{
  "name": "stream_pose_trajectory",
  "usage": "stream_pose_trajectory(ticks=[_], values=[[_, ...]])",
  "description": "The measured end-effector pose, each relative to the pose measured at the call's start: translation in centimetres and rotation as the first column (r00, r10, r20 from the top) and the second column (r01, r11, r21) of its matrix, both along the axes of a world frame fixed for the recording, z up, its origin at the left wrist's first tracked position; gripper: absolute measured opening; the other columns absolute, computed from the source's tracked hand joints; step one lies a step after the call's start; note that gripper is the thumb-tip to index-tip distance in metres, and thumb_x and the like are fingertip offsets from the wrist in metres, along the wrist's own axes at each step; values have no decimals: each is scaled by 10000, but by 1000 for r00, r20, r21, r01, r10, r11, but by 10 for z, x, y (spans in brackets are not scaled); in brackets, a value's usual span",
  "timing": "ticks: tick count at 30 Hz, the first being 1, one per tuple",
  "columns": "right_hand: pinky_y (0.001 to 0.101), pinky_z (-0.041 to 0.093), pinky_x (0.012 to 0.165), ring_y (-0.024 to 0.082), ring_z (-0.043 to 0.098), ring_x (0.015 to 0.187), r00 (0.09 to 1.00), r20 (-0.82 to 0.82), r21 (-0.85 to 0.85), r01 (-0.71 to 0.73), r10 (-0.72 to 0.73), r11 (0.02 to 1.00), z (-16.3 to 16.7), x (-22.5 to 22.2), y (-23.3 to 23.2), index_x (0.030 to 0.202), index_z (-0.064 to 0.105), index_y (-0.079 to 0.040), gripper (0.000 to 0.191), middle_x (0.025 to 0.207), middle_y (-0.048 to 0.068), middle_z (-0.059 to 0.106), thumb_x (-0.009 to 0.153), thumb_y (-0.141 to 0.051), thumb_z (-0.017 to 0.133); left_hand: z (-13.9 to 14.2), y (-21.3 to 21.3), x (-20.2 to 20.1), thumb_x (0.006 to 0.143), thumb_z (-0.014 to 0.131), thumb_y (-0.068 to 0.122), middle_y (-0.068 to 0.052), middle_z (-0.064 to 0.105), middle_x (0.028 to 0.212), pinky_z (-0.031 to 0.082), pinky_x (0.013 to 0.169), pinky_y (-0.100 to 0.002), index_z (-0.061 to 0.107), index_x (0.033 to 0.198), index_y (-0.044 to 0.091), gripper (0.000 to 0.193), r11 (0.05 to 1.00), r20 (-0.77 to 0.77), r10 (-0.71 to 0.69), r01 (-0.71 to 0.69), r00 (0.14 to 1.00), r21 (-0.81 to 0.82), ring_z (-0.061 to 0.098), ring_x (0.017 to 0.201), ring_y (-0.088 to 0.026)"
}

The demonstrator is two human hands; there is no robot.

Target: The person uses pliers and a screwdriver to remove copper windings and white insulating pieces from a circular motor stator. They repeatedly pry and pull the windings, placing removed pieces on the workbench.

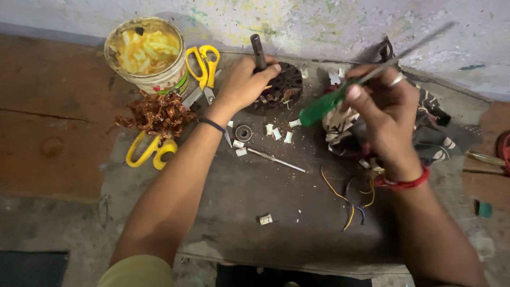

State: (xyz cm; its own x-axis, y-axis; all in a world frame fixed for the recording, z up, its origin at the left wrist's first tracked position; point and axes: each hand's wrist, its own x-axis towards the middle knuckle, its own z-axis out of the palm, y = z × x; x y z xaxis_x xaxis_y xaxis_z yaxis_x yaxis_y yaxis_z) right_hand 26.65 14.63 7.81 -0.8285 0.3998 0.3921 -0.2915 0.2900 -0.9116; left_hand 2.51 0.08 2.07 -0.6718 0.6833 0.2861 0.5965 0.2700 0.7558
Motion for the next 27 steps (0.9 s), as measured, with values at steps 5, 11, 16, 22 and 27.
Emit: stream_pose_trajectory(ticks=[5,11,16,22,27], values=[[264,577,935,152,697,1036,986,-138,259,126,-92,958,-11,-8,-9,1287,569,59,157,1138,128,713,1187,-54,607,-9,3,-3,831,659,397,-55,801,969,537,811,-338,798,1090,214,346,1000,91,1,-1,996,10,761,936,-230],[297,566,953,174,683,1075,990,-93,284,126,-103,951,-15,-17,-19,1310,558,59,215,1160,141,711,1123,-32,611,-14,5,-6,802,649,330,-59,808,993,552,834,-309,795,1094,195,353,996,144,-45,34,989,82,771,931,-209],[265,584,883,139,703,983,975,-160,87,169,-154,982,-23,-17,-9,1220,570,24,155,1052,91,702,1146,-88,646,-15,2,-11,718,688,274,-50,782,1135,497,915,-299,784,1126,195,427,988,221,-99,68,970,141,710,1046,-210],[279,585,923,158,713,1057,969,-170,23,186,-180,982,-30,-21,3,1239,567,20,178,1094,101,706,1150,-98,667,-17,2,-11,708,702,243,-68,763,1047,516,896,-296,775,1111,150,420,972,240,-141,88,960,218,697,1004,-208],[259,587,951,148,717,1063,976,-192,92,117,-98,989,-30,-20,-6,1286,552,15,178,1119,103,724,1165,-72,649,-15,0,-10,706,698,233,-75,753,959,525,872,-294,778,1108,144,419,977,282,-130,75,951,198,702,949,-205]])
